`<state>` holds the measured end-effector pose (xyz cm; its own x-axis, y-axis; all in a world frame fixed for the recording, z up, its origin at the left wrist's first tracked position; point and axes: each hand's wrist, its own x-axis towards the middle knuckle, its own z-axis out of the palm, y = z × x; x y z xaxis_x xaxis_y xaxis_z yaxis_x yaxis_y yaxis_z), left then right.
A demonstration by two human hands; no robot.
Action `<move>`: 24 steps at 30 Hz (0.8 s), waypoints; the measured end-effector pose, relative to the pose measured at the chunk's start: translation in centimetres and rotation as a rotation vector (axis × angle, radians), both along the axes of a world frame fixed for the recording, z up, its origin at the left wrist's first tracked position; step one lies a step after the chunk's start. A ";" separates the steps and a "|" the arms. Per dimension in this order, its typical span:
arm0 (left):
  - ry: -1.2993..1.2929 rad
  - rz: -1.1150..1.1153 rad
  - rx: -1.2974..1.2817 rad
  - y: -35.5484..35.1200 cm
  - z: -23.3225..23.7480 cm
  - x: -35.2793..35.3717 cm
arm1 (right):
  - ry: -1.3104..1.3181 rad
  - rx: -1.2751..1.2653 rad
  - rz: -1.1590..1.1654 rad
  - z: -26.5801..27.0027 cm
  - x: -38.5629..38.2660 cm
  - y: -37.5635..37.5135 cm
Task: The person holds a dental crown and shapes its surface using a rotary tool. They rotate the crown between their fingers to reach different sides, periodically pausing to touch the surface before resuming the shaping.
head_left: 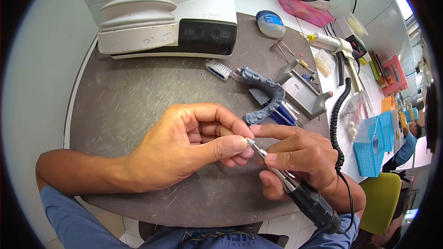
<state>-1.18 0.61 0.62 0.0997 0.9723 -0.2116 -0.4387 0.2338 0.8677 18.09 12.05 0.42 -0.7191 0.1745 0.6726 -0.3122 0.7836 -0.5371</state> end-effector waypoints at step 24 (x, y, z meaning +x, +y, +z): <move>-0.003 -0.012 -0.007 0.0 -0.2 0.0 | -0.019 -0.001 0.002 0.1 0.0 0.1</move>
<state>-1.19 0.66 0.47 0.1121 0.9695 -0.2181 -0.4388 0.2452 0.8645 18.12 12.11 0.52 -0.7317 0.1738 0.6590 -0.3035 0.7827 -0.5434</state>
